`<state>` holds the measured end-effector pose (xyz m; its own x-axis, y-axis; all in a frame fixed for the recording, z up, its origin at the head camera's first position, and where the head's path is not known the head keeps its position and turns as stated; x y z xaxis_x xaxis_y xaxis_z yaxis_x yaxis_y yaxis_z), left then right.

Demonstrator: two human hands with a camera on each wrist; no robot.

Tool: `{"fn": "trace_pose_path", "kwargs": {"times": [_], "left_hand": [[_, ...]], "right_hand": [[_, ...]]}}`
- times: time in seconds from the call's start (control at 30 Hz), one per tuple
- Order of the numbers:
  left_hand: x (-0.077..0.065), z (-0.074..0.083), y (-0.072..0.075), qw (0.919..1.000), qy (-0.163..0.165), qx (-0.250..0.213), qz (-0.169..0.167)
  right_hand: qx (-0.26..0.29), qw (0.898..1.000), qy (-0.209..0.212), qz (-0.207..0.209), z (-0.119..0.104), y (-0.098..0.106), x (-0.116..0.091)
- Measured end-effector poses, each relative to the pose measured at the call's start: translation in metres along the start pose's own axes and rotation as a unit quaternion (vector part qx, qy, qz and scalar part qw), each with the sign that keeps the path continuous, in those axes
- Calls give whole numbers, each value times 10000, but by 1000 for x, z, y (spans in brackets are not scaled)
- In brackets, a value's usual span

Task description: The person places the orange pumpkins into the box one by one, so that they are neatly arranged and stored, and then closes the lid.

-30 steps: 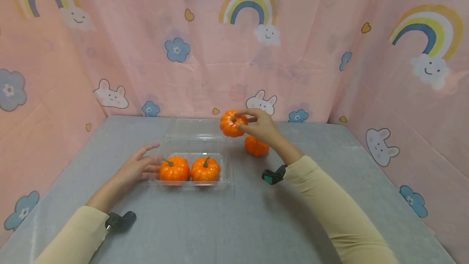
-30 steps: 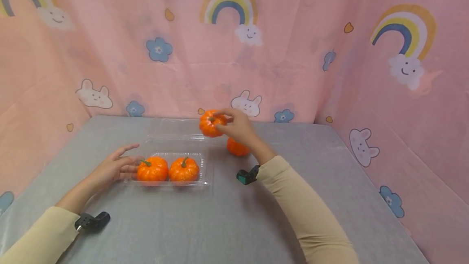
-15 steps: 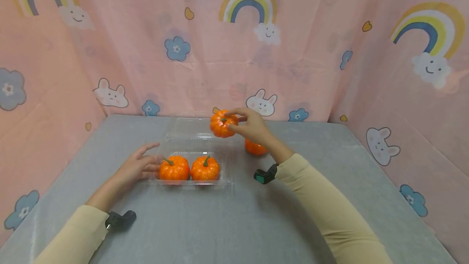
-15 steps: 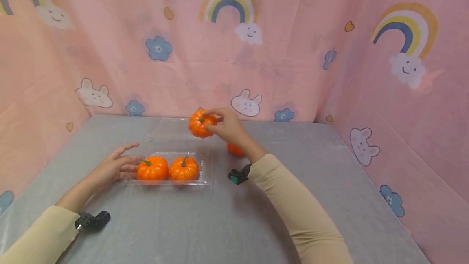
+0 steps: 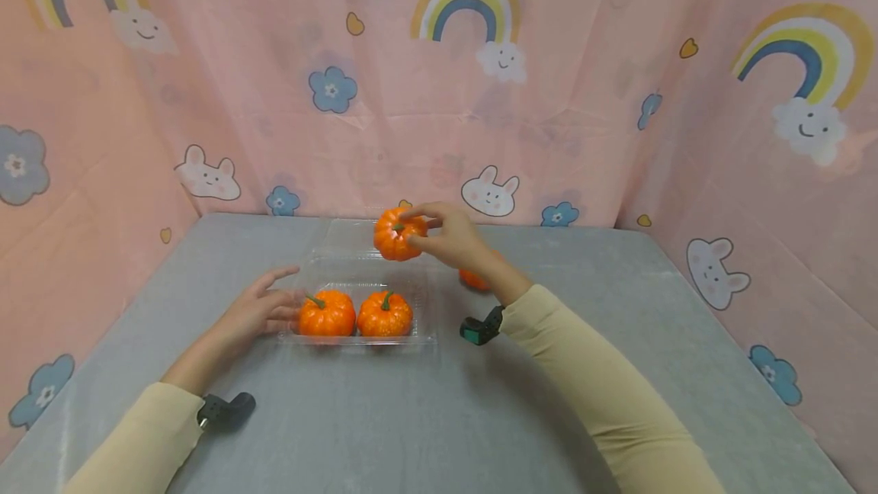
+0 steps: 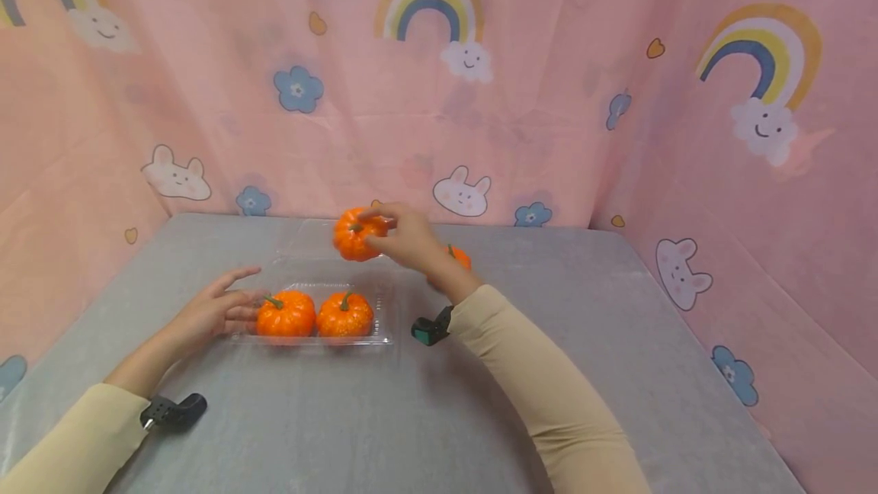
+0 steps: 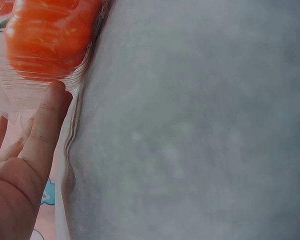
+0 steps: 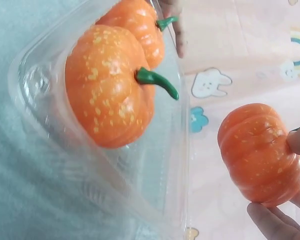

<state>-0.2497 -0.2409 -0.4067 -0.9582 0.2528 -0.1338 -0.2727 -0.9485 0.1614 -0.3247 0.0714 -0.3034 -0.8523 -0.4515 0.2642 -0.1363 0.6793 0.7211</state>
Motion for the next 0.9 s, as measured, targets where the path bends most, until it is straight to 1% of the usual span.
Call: {"fn": "trace_pose_path", "kwargs": {"times": [0.2, 0.43, 0.67, 0.9], "left_hand": [[0, 0, 0, 10000, -3, 28, -2], [0, 1, 0, 10000, -10, 90, -12], [0, 0, 0, 10000, 40, 64, 26], [1, -1, 0, 10000, 72, 0, 61]], "right_hand": [[-100, 9998, 158, -61, -8, -10, 4], [-49, 9995, 24, -296, -17, -23, 7], [-158, 9986, 316, -401, -27, -37, 11], [-623, 9953, 587, -445, -33, -51, 14]]}}
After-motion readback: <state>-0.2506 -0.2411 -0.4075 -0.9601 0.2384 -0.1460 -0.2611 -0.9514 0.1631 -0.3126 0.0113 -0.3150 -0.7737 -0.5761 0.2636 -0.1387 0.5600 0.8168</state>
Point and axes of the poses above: each hand's wrist, its own x-axis towards the middle knuckle, its own y-axis out of the back of the hand, z = x × y, the point moved 3 cm from there along x, towards the middle knuckle, and after that the axes turned 6 degrees about -x, right-handed, at the moved point
